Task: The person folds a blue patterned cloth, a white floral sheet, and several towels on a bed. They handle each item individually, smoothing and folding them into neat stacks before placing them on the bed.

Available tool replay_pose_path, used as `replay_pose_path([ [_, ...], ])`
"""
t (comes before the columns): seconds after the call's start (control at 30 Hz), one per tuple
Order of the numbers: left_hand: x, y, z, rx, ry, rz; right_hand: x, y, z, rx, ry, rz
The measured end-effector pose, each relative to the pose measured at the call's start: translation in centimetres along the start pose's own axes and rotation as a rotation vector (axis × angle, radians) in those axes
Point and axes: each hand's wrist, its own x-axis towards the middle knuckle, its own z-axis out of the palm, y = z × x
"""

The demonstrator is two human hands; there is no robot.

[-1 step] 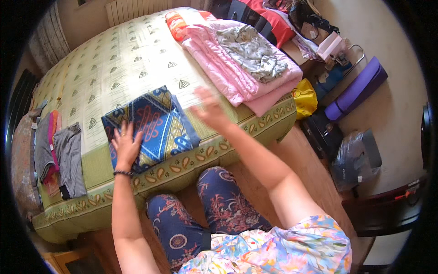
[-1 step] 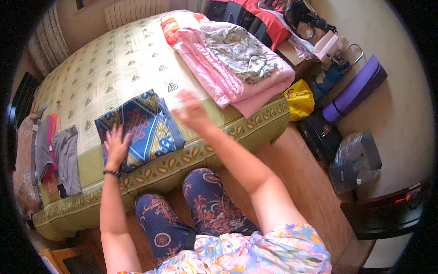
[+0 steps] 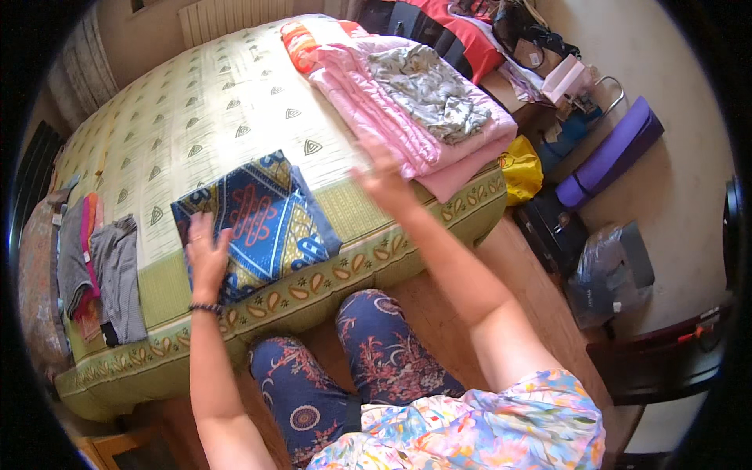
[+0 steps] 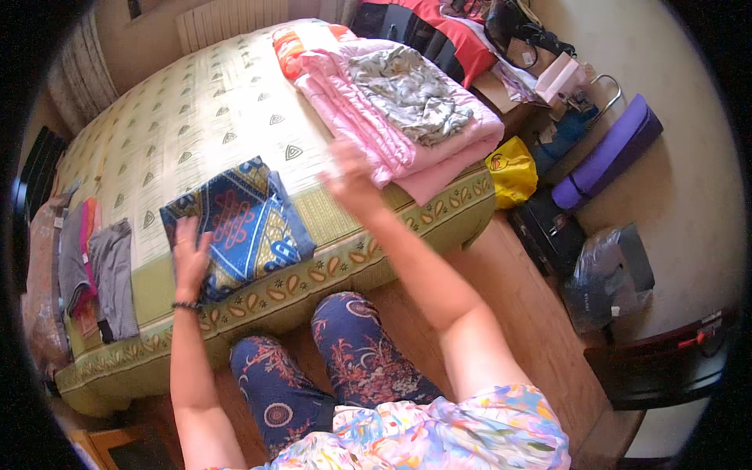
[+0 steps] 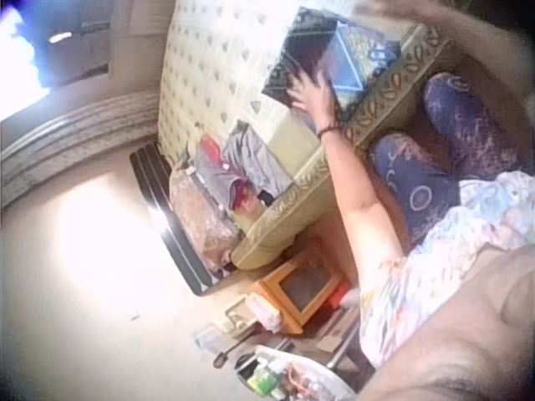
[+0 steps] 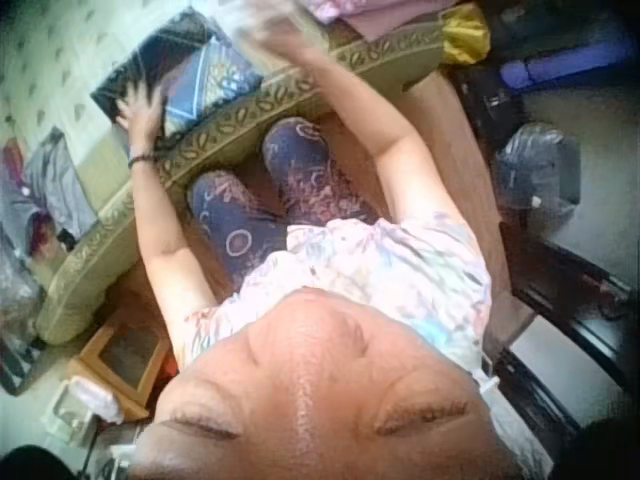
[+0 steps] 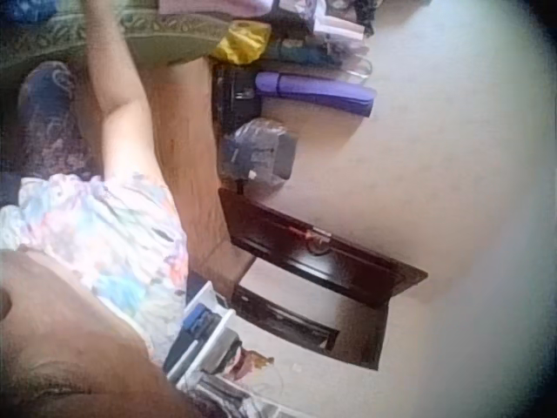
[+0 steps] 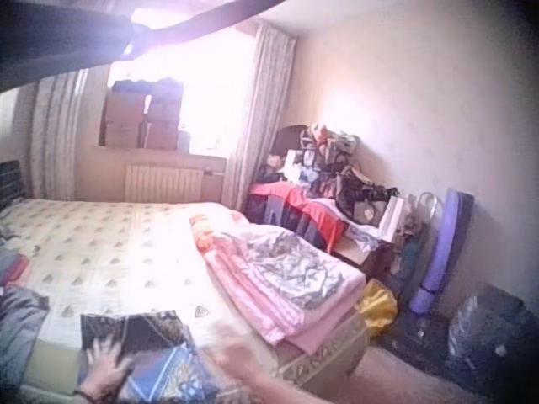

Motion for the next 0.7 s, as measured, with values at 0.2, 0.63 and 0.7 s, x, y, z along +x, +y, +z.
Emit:
replay_pose_path([
  [0.2,0.7,-10.3,-1.4,-1.014,-0.151,-0.572,1.9,19.2,-14.4,-0.325,0.333,0.772],
  [0.63,1.6,-6.5,-3.2,-1.295,-0.325,-0.795,6.2,21.1,-10.4,0.737,0.535,1.215],
  [0.7,2.5,-6.7,-1.9,-1.262,-0.448,-0.783,5.3,22.7,-10.6,0.871,0.432,1.171],
])
